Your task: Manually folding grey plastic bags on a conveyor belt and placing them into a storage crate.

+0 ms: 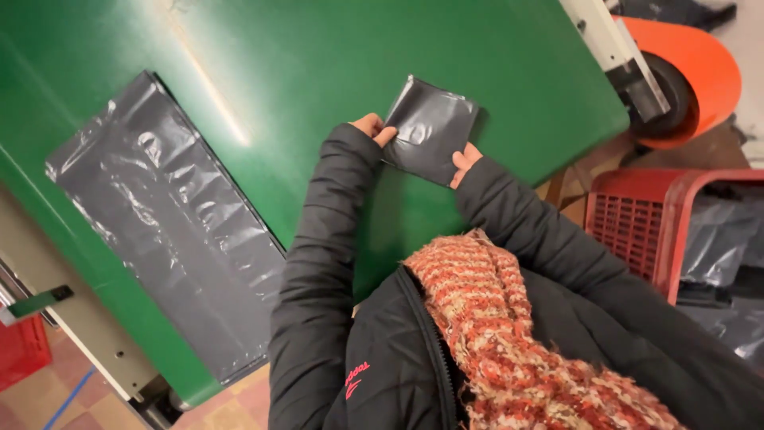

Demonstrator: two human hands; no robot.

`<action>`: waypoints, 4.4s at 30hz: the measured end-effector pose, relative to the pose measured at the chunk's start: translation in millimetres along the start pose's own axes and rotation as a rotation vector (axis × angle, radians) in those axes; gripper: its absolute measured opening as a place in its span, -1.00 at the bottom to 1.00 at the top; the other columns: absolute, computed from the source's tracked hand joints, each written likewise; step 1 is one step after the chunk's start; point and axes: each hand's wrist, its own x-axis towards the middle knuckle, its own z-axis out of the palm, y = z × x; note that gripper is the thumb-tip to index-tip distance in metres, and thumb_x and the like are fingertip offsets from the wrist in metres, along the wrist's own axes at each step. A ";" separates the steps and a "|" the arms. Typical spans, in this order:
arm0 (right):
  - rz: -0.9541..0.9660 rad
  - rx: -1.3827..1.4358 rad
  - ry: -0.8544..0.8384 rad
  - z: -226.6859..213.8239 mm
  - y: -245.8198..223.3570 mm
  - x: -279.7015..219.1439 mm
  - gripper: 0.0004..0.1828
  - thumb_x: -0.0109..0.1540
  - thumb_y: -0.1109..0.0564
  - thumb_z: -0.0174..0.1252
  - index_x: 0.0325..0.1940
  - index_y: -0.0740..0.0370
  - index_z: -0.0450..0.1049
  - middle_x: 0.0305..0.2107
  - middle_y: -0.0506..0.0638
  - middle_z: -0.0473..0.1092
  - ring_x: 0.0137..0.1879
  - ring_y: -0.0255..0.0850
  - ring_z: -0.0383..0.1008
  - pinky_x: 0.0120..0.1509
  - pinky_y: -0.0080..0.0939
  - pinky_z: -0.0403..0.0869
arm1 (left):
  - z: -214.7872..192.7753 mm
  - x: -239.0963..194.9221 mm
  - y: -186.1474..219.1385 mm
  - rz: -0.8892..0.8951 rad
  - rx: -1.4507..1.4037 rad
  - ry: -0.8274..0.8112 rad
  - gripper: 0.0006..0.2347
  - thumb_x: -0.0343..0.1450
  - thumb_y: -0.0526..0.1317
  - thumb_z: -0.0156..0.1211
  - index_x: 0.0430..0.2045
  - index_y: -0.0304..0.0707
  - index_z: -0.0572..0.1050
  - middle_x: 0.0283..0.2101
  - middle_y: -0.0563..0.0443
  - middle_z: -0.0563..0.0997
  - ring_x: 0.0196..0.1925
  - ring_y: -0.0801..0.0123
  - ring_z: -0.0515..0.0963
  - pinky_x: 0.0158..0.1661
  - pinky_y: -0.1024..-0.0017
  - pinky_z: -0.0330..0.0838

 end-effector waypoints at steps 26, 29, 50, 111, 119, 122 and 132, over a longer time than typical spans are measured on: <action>-0.876 -1.720 -0.813 310.9 121.5 -110.4 -0.20 0.00 -0.17 0.35 0.23 0.29 0.45 0.18 0.24 0.34 0.35 0.18 0.28 0.38 0.18 0.30 | 31.7 -469.5 -184.8 0.032 0.423 0.590 -0.37 0.19 0.02 0.48 0.16 -0.15 0.45 0.38 -0.06 0.39 0.51 0.05 0.25 0.35 -0.18 0.15; -0.998 -1.832 -0.781 307.0 133.6 -97.6 -0.47 0.12 0.00 0.30 0.18 0.11 0.54 0.17 0.06 0.42 0.38 0.04 0.33 0.42 0.07 0.32 | 24.6 -462.8 -185.0 0.074 0.406 0.622 -0.45 0.24 -0.06 0.50 0.12 -0.15 0.47 0.31 -0.05 0.44 0.45 0.03 0.31 0.30 -0.12 0.24; -0.467 -1.205 -0.582 317.3 34.8 98.2 -0.56 0.29 0.15 0.33 0.24 0.27 0.48 -0.05 0.08 0.53 0.08 -0.12 0.55 0.17 -0.14 0.50 | -202.0 -368.9 -212.5 -0.172 -0.251 0.838 -0.80 0.44 -0.16 0.34 -0.19 -0.26 0.53 -0.39 -0.14 0.62 -0.38 0.22 0.65 -0.31 0.36 0.49; -0.997 -1.503 -0.855 319.0 239.0 -25.0 -0.36 0.16 0.11 0.26 0.31 0.40 0.37 0.32 0.28 0.28 0.48 0.17 0.24 0.52 0.24 0.25 | -76.1 -344.1 -226.5 0.245 0.294 -0.157 -0.83 0.46 -0.13 0.19 -0.18 -0.17 0.57 -0.24 -0.10 0.63 -0.17 0.04 0.64 -0.13 0.14 0.49; -0.068 -1.122 -0.204 262.4 205.4 -8.1 -0.54 0.34 0.05 0.01 0.23 0.41 0.39 0.07 0.26 0.46 0.15 0.01 0.49 0.27 -0.04 0.43 | -110.6 -275.6 -220.4 -0.240 -0.420 0.024 -0.74 0.40 -0.02 0.20 -0.32 -0.27 0.53 -0.30 -0.07 0.67 -0.26 0.23 0.68 -0.17 0.31 0.50; 0.148 -0.937 0.105 247.4 203.0 3.6 -0.55 0.44 0.01 -0.06 0.22 0.45 0.37 0.02 0.25 0.50 0.08 -0.03 0.55 0.22 -0.13 0.48 | -109.2 -277.2 -196.3 -0.191 -0.101 0.315 -0.68 0.40 0.01 0.31 -0.31 -0.31 0.50 -0.35 -0.16 0.63 -0.34 0.16 0.63 -0.19 0.24 0.50; -0.242 -0.830 0.218 243.7 146.1 -45.7 -0.51 0.40 0.03 0.05 0.32 0.38 0.27 0.04 0.22 0.51 0.16 -0.05 0.56 0.24 -0.12 0.47 | -50.9 -237.4 -154.8 0.456 0.064 0.655 -0.84 0.45 -0.35 0.15 -0.15 -0.43 0.40 -0.11 -0.37 0.46 -0.09 -0.22 0.50 -0.03 0.09 0.45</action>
